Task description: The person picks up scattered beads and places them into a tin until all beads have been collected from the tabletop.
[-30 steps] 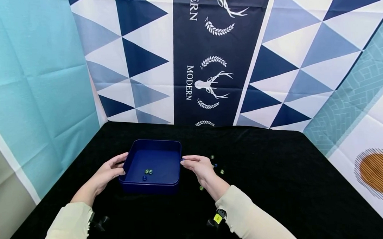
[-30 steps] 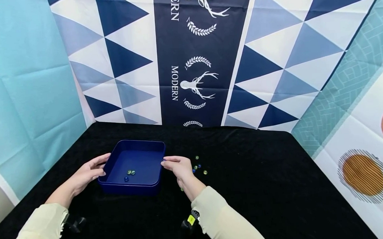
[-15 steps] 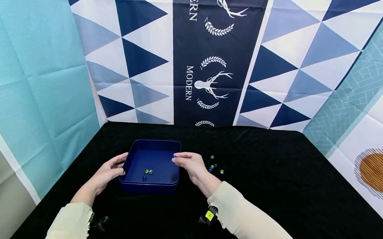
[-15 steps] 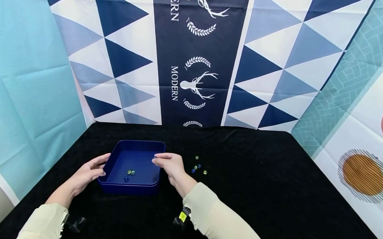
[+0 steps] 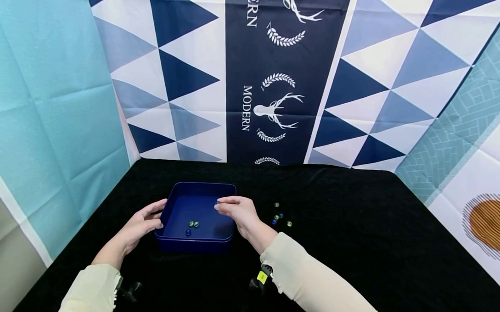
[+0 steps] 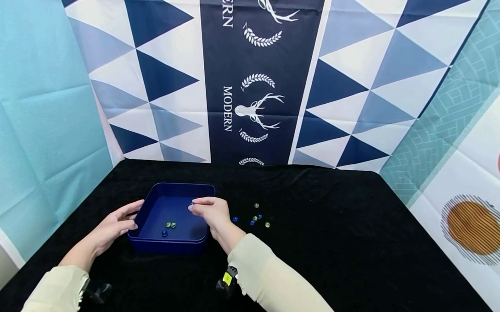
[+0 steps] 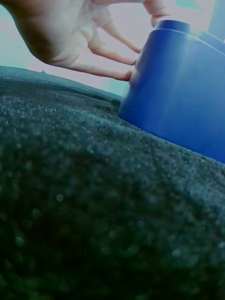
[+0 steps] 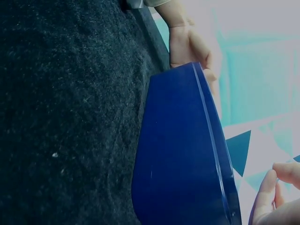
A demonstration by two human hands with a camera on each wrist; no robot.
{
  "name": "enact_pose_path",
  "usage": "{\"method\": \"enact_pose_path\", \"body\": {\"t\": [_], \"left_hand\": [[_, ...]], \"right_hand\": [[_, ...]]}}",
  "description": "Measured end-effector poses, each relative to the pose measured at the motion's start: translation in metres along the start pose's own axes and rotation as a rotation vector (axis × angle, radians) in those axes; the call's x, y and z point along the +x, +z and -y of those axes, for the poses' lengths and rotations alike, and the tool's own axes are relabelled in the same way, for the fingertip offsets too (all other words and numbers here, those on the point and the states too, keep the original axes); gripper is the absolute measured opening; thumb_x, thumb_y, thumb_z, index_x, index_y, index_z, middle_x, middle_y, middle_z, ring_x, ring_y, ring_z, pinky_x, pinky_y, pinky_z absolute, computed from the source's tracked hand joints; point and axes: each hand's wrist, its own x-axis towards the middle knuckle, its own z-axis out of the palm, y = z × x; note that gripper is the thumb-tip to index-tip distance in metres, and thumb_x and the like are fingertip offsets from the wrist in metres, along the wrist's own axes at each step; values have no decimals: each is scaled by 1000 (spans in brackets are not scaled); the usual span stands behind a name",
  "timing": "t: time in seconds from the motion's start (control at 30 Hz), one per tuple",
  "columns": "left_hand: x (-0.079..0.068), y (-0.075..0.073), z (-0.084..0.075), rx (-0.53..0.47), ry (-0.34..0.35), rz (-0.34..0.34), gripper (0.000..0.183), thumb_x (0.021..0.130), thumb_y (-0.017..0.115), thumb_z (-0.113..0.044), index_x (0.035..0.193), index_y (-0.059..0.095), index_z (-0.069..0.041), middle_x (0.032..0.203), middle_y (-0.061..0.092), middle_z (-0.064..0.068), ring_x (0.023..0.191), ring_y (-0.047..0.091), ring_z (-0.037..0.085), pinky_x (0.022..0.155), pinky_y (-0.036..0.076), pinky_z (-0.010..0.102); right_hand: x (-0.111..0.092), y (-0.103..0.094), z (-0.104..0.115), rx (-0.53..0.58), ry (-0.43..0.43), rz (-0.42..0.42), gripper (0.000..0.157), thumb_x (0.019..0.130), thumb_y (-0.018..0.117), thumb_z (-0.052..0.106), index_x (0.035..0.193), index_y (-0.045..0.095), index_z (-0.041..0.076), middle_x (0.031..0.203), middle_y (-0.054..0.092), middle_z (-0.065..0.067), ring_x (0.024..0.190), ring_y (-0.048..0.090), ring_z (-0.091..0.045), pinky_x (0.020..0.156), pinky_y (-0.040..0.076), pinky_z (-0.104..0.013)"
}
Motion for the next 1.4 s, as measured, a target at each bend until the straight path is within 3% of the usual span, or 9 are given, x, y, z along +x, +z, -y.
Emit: {"method": "enact_pose_path", "body": {"t": [0.63, 0.8, 1.1, 1.4], "left_hand": [[0, 0, 1, -8, 6, -2, 73, 81, 55, 0, 147, 25, -3, 147, 24, 23, 130, 24, 39, 92, 36, 38], [0, -1, 0, -10, 1, -2, 73, 81, 55, -1, 147, 24, -3, 147, 23, 23, 131, 23, 40, 94, 34, 42], [0, 0, 0, -14, 18, -2, 72, 80, 55, 0, 146, 25, -2, 146, 24, 23, 129, 26, 38, 89, 39, 33], [-1, 1, 0, -7, 19, -7, 72, 81, 54, 1, 146, 25, -3, 147, 24, 24, 129, 26, 39, 90, 38, 35]], "right_hand": [[1, 27, 4, -44, 33, 7, 26, 77, 71, 0, 101, 67, -7, 88, 69, -9, 77, 66, -15, 82, 49, -35], [5, 31, 1, -50, 46, -4, 26, 76, 72, 2, 101, 68, -5, 88, 69, -7, 79, 66, -16, 82, 49, -34], [4, 29, 1, -39, 39, -20, 20, 76, 72, 1, 96, 70, -3, 88, 69, -8, 78, 66, -17, 82, 48, -34], [-2, 19, 0, -23, 14, -14, 21, 77, 71, 1, 97, 70, -5, 90, 69, -9, 87, 66, -25, 83, 48, -34]]}}
